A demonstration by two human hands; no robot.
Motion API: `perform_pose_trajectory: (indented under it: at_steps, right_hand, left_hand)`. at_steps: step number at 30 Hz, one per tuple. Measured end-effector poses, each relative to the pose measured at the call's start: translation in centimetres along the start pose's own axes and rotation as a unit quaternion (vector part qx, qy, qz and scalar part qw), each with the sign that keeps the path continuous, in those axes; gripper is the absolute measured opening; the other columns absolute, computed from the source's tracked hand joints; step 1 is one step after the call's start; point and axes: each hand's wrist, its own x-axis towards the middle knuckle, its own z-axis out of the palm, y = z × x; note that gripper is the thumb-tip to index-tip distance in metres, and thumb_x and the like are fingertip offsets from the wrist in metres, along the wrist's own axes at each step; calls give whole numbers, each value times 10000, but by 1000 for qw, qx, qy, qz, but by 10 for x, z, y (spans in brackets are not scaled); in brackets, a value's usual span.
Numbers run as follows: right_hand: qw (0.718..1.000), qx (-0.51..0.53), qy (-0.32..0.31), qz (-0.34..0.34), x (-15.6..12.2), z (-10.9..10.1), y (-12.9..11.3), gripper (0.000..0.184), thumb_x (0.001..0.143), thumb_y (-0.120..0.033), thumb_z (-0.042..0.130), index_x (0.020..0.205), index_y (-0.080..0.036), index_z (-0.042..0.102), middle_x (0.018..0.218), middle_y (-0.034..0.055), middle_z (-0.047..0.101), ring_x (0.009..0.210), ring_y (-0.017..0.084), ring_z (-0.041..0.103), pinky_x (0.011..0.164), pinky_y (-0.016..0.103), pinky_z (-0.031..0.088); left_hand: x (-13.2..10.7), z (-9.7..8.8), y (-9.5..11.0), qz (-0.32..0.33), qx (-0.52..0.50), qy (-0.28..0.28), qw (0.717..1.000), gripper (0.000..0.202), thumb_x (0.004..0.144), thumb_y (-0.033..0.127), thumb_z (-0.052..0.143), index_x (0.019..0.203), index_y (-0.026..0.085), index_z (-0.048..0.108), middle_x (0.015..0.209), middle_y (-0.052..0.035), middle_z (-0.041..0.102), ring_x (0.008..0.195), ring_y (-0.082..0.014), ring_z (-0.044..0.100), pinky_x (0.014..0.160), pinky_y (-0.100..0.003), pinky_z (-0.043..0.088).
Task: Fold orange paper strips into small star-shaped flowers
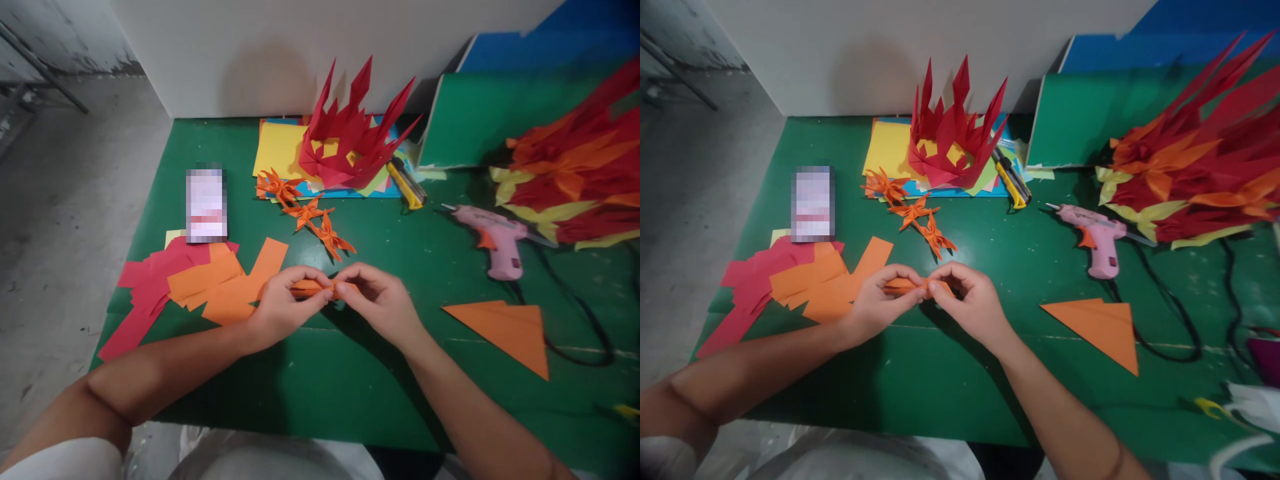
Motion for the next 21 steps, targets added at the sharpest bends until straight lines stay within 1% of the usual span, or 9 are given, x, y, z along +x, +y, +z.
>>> perform_pose_trajectory:
  at_steps: [4,7,10,12,15,19,21]
  right_hand:
    - [999,23,8,21,0,0,0,166,751,-323,653,678,-181,607,633,4,616,581,113,567,558,227,477]
    - [998,38,16,38,0,0,-1,179,742,-331,666,668,-179,609,619,0,609,557,102,551,544,221,470]
    - [997,47,20,49,0,0,-1,192,732,-342,679,660,-177,614,594,-6,598,529,94,537,527,216,463]
    - [997,48,22,50,-1,0,-1,202,729,-352,683,655,-176,617,584,-6,597,526,95,538,525,217,464]
    - [997,49,24,46,-1,1,-1,205,727,-357,683,657,-176,616,593,-4,600,528,99,541,527,222,468]
    - [999,46,6,26,0,2,-1,204,732,-347,672,644,-177,600,624,1,601,556,101,543,540,221,464]
    - [999,38,1,13,0,2,-1,221,743,-347,659,622,-178,587,617,-2,586,569,103,538,546,220,460]
  left_hand:
    - [2,1,1,-14,-56,6,998,249,689,273,750,848,173,587,784,8,639,685,-102,625,628,-206,494]
    - [5,2,0,-25,-128,7,991,390,654,281,780,933,190,523,756,22,626,648,-96,620,614,-208,498]
    - [8,2,-2,-17,-179,22,983,476,631,279,797,974,198,478,716,34,613,628,-97,618,612,-214,500]
    - [9,2,-1,-5,-183,31,983,482,627,262,797,976,198,471,707,40,602,627,-93,612,612,-210,497]
    - [9,3,0,8,-175,27,984,455,640,236,778,970,195,467,702,41,592,639,-91,605,605,-201,489]
    - [8,4,-3,34,-149,51,987,448,646,202,759,972,200,452,721,44,579,649,-82,590,606,-193,474]
    - [8,4,-5,43,-138,45,988,441,660,197,749,975,205,441,725,44,580,643,-78,582,602,-192,467]
